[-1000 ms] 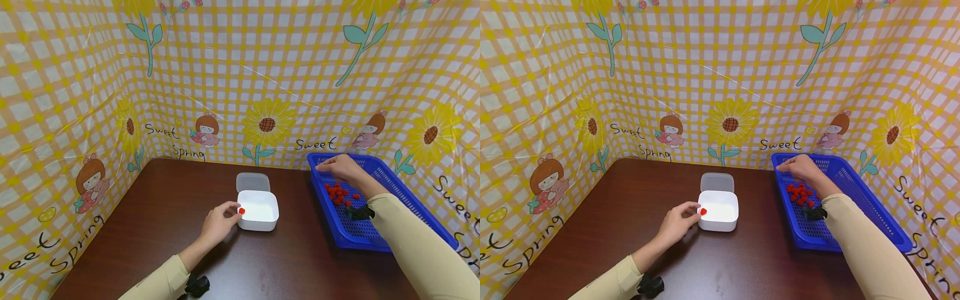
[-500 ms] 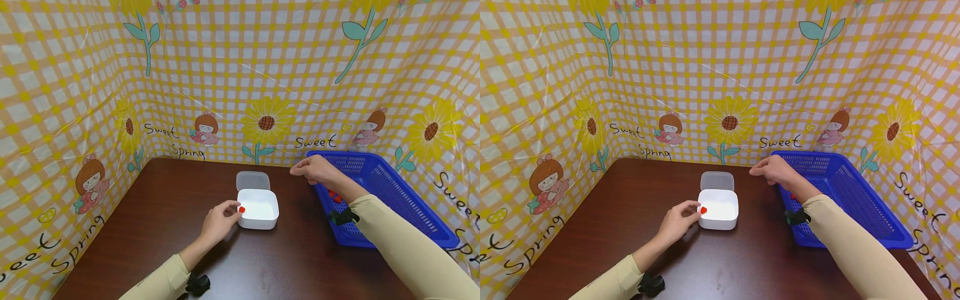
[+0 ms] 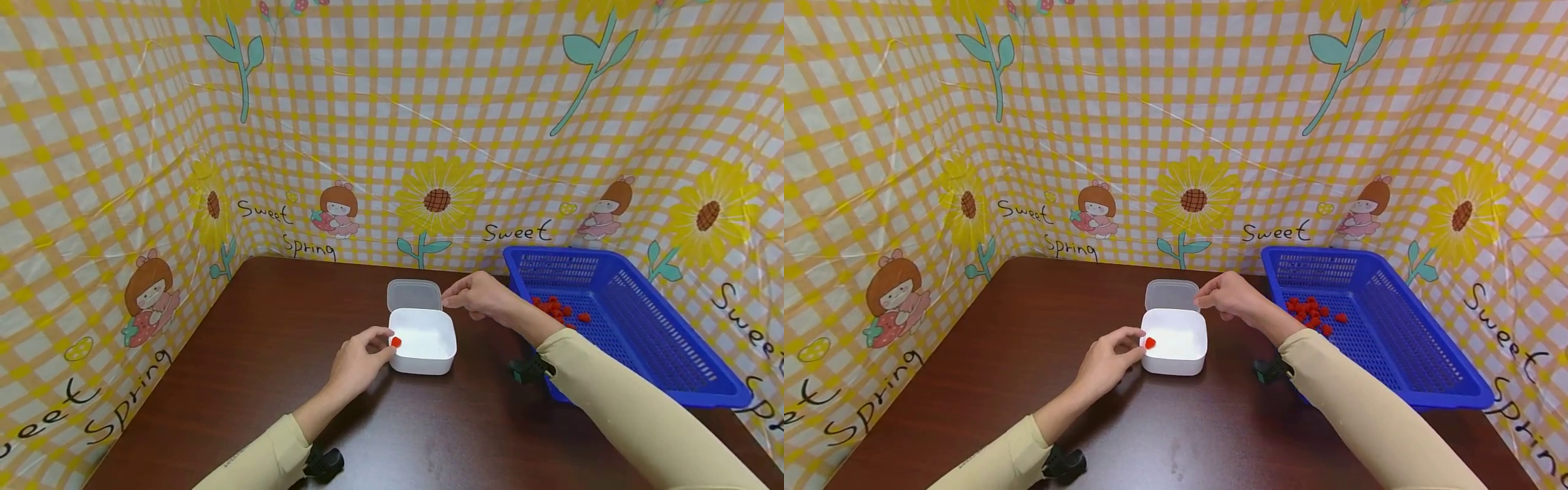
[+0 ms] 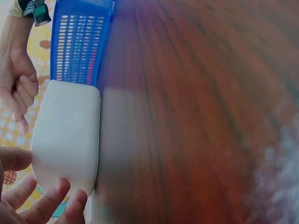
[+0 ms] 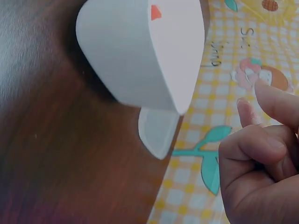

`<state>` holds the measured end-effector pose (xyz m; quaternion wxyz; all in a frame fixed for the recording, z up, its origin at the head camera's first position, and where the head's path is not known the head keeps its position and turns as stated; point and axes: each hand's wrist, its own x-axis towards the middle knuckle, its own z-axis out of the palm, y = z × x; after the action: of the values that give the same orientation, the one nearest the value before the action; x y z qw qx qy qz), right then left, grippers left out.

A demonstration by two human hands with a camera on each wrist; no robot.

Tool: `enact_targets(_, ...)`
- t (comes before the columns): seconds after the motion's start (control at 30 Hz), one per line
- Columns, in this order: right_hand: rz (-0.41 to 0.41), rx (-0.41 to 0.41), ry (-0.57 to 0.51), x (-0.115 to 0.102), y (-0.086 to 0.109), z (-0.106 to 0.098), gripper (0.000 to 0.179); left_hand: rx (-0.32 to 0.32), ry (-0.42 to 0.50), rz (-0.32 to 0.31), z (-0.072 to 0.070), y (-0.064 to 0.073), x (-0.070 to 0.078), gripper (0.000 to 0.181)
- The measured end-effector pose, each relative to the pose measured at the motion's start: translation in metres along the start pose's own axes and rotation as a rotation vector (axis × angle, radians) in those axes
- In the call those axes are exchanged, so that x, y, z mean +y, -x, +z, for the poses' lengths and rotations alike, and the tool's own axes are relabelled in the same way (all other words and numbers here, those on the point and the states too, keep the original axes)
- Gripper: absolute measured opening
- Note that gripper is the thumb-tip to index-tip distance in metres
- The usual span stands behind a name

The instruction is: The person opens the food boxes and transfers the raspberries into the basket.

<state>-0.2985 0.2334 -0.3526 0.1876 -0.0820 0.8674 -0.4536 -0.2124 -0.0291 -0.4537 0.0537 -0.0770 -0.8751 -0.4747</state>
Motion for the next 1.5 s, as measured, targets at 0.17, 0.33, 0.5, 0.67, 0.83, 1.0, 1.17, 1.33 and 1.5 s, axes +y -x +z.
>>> enact_targets(0.17, 0.011, -0.014, 0.000, -0.002, -0.005, 0.017, 0.031, -0.006, 0.003, 0.004, 0.000, -0.001, 0.001, 0.026)
enact_targets(0.33, 0.026, -0.021, 0.010, -0.001, -0.011, 0.034, 0.031, -0.014, 0.001, 0.005, -0.001, -0.002, 0.002, 0.027)
enact_targets(0.5, 0.031, -0.033, -0.001, 0.002, -0.018, 0.046, 0.030, -0.007, 0.002, 0.014, -0.001, -0.003, 0.003, 0.027)
enact_targets(0.67, 0.008, -0.047, -0.017, 0.003, -0.020, 0.058, 0.030, -0.006, -0.001, 0.013, -0.001, -0.003, 0.003, 0.026)
enact_targets(0.83, 0.002, -0.041, 0.009, 0.003, -0.021, 0.070, 0.024, -0.003, -0.009, 0.010, -0.001, -0.003, 0.002, 0.025)
enact_targets(1.0, 0.011, -0.036, 0.016, 0.004, -0.027, 0.080, 0.019, 0.004, -0.018, 0.012, 0.000, -0.003, 0.001, 0.024)
enact_targets(1.17, 0.002, -0.045, 0.008, 0.008, -0.031, 0.088, 0.016, 0.002, -0.017, 0.010, 0.000, -0.002, 0.000, 0.024)
enact_targets(1.33, -0.026, -0.043, 0.025, 0.011, -0.030, 0.097, 0.015, -0.004, -0.001, 0.008, 0.000, 0.000, 0.001, 0.025)
enact_targets(1.5, -0.016, 0.015, 0.126, 0.012, -0.030, 0.103, 0.015, 0.000, 0.003, 0.015, 0.000, 0.000, 0.001, 0.026)
